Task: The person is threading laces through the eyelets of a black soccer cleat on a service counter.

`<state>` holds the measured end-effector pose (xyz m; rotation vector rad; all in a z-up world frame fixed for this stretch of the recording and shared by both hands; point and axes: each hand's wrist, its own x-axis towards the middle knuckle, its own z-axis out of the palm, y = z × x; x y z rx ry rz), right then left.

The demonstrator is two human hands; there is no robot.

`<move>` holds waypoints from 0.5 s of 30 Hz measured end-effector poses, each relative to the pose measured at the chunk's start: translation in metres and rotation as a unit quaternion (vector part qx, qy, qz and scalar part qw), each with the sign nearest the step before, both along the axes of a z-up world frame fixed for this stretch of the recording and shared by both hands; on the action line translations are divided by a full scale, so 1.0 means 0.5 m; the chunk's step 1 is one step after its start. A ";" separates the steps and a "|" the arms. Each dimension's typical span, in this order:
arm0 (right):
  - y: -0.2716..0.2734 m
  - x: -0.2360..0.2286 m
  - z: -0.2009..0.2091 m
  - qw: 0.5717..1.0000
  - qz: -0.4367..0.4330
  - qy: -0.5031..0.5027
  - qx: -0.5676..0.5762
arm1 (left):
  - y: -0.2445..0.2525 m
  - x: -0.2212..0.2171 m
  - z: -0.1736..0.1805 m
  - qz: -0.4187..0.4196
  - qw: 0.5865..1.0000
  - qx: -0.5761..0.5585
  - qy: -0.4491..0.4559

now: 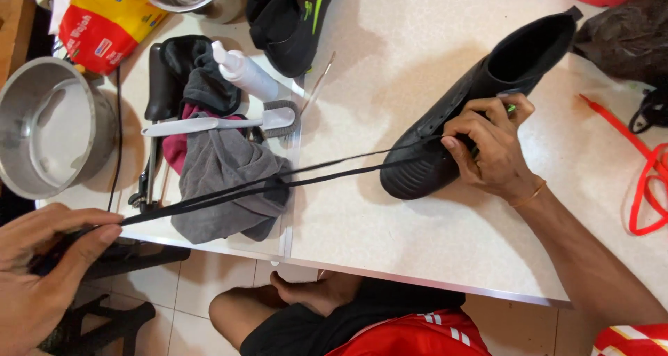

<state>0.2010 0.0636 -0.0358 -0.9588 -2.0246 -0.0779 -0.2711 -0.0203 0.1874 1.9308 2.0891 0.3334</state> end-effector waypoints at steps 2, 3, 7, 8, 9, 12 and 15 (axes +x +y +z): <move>-0.003 0.000 -0.003 1.000 -0.012 -0.014 -0.006 | 0.000 0.013 0.011 -0.055 0.998 0.012 0.019; -0.004 0.000 -0.004 1.000 -0.015 -0.005 -0.026 | -0.001 0.026 0.012 -0.058 0.998 0.010 0.020; -0.018 -0.014 0.010 0.994 -0.010 0.052 -0.091 | 0.001 0.031 -0.026 0.034 0.999 0.028 0.013; -0.024 -0.016 0.015 0.995 -0.010 0.051 -0.090 | 0.002 0.012 -0.040 0.034 0.999 0.029 0.012; -0.029 -0.017 0.021 0.987 -0.012 0.081 -0.135 | 0.004 -0.005 -0.054 0.071 0.997 0.006 0.007; -0.026 -0.009 0.040 0.972 -0.002 0.111 -0.207 | 0.004 -0.033 -0.076 0.084 0.996 0.005 0.012; -0.023 -0.006 0.050 0.968 0.018 0.113 -0.221 | -0.014 -0.093 -0.099 -0.009 0.997 0.081 -0.004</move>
